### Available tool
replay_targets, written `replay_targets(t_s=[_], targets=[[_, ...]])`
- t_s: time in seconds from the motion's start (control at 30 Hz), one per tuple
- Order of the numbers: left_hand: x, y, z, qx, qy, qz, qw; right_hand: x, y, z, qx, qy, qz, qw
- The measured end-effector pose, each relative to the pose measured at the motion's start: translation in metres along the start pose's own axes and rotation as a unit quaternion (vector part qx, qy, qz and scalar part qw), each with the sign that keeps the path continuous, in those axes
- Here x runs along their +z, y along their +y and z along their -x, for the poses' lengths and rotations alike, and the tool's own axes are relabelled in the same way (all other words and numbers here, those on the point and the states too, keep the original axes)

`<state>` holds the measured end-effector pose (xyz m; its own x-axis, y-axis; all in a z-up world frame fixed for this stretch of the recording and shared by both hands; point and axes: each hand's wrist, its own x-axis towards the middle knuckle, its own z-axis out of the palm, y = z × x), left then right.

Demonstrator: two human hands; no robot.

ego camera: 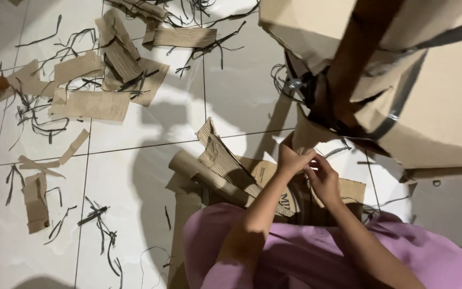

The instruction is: Wrapping wooden chair legs with protective cardboard and securing them with plastic ties.

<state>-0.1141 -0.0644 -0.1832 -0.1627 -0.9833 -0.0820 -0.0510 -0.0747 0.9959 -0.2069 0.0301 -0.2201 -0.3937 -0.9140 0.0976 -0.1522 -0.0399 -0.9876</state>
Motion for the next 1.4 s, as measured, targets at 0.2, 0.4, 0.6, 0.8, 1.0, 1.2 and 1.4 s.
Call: replay_targets(t_s=[0.2,0.4,0.6,0.8,1.0,1.2,1.4], targets=[[0.009,0.063,0.042,-0.017,-0.011,0.005,1.0,-0.014,0.016,0.01,-0.045,0.036,0.057,0.997],[0.016,0.068,0.059,-0.018,-0.025,-0.003,1.0,-0.024,0.02,0.023,-0.054,0.05,0.083,0.994],[0.03,0.038,0.058,-0.009,-0.014,-0.007,1.0,-0.033,0.024,0.023,-0.028,0.034,0.058,0.997],[0.01,0.064,0.055,0.051,-0.066,-0.073,0.994,-0.03,0.016,0.03,-0.004,0.049,0.013,0.999],[-0.025,0.073,0.087,0.02,-0.176,-0.179,0.968,-0.021,-0.001,0.045,0.015,0.07,0.085,0.994],[-0.061,0.144,0.131,0.016,-0.233,-0.19,0.954,-0.025,-0.022,0.043,0.078,0.064,0.039,0.994],[-0.062,0.132,0.126,0.017,-0.229,-0.196,0.953,-0.024,-0.041,0.046,0.091,0.062,-0.032,0.993]])
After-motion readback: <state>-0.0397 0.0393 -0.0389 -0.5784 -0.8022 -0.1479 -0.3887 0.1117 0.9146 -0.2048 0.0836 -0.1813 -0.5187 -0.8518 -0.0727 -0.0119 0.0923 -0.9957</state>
